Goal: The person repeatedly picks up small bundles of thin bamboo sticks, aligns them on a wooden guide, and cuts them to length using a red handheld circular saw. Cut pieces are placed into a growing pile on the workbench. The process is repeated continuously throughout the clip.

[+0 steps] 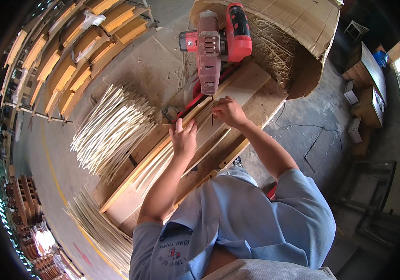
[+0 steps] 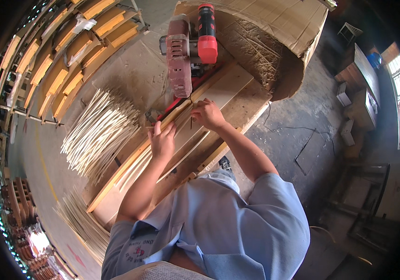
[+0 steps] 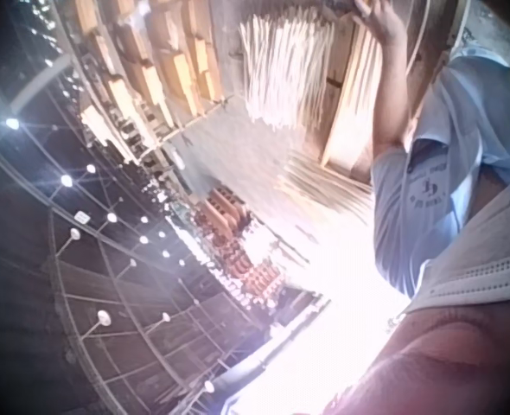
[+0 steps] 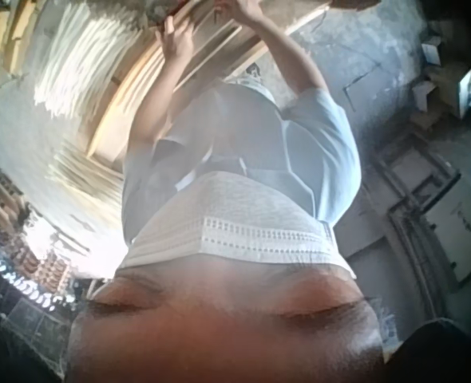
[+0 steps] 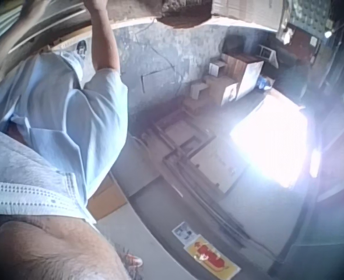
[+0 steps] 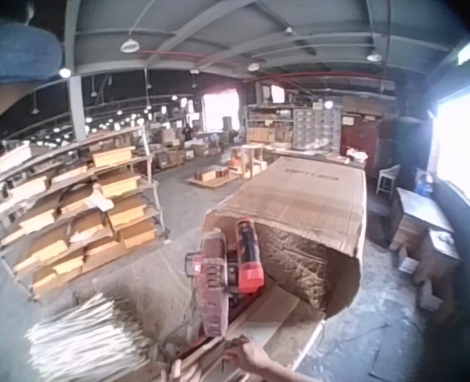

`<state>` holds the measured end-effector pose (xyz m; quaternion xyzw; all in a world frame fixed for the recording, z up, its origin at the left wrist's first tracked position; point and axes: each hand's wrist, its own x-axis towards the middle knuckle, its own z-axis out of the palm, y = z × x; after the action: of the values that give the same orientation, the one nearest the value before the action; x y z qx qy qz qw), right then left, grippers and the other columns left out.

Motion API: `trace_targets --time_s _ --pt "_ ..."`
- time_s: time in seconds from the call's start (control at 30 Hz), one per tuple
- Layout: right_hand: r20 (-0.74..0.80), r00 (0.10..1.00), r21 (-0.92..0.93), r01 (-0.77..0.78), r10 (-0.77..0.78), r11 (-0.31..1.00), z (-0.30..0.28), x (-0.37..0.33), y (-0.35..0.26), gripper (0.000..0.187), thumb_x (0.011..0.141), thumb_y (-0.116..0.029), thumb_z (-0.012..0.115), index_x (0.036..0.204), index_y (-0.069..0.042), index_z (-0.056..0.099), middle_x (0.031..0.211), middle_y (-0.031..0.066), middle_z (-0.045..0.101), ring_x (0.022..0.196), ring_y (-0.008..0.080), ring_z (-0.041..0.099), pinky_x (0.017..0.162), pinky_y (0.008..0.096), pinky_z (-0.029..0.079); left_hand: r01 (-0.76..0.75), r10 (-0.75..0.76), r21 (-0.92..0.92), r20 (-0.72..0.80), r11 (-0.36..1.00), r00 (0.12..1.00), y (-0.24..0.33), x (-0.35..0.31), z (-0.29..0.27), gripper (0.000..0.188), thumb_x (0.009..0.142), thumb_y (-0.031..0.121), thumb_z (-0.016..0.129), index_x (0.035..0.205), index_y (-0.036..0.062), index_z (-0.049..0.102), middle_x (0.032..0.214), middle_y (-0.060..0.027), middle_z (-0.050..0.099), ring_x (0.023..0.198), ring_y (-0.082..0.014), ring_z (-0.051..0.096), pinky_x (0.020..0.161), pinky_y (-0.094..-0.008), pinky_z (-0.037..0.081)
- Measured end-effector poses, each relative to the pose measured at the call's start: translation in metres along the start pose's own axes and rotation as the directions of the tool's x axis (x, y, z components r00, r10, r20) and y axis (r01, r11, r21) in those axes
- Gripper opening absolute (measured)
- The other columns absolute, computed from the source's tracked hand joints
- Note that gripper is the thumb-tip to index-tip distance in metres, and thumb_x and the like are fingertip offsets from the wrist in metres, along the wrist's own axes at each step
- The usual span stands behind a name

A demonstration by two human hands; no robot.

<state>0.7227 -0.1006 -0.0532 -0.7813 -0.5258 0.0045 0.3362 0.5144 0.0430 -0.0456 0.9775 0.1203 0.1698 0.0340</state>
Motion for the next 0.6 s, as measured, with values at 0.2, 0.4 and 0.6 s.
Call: trace_targets --time_s 0.2,0.4,0.6 --pt "-0.039 0.997 -0.056 -0.062 0.060 0.996 0.004 0.000 -0.008 0.011 0.078 -0.021 0.077 0.086 -0.015 0.082 0.089 0.0041 0.071 0.097 0.0295 0.062 0.087 0.0426 0.052 0.006 -0.006 -0.013 0.036 1.000 0.999 0.005 -0.001 -0.010 0.037 0.083 0.010 0.070 0.119 0.0115 0.075 0.132 0.0011 0.070 0.131 -0.0364 0.049 0.103 -0.0569 0.040" --pt "-0.081 0.981 -0.058 -0.180 0.176 0.982 0.007 -0.002 -0.021 0.011 0.077 -0.019 0.076 0.084 -0.011 0.080 0.087 0.0074 0.071 0.094 0.0317 0.064 0.086 0.0431 0.053 -0.011 0.011 0.032 0.018 0.999 1.000 0.000 0.000 -0.003 0.037 0.084 0.010 0.069 0.121 0.0114 0.074 0.134 0.0010 0.069 0.132 -0.0375 0.048 0.103 -0.0574 0.040" --pt "-0.112 0.946 0.025 -0.303 0.304 0.953 0.012 0.002 -0.024 0.011 0.079 -0.016 0.075 0.084 -0.006 0.076 0.087 0.0121 0.069 0.093 0.0340 0.065 0.085 0.0449 0.054 -0.002 0.000 0.045 0.043 0.999 0.999 -0.001 -0.002 0.001 0.034 0.092 0.013 0.060 0.123 0.0107 0.074 0.139 0.0018 0.066 0.137 -0.0377 0.046 0.107 -0.0679 0.037"
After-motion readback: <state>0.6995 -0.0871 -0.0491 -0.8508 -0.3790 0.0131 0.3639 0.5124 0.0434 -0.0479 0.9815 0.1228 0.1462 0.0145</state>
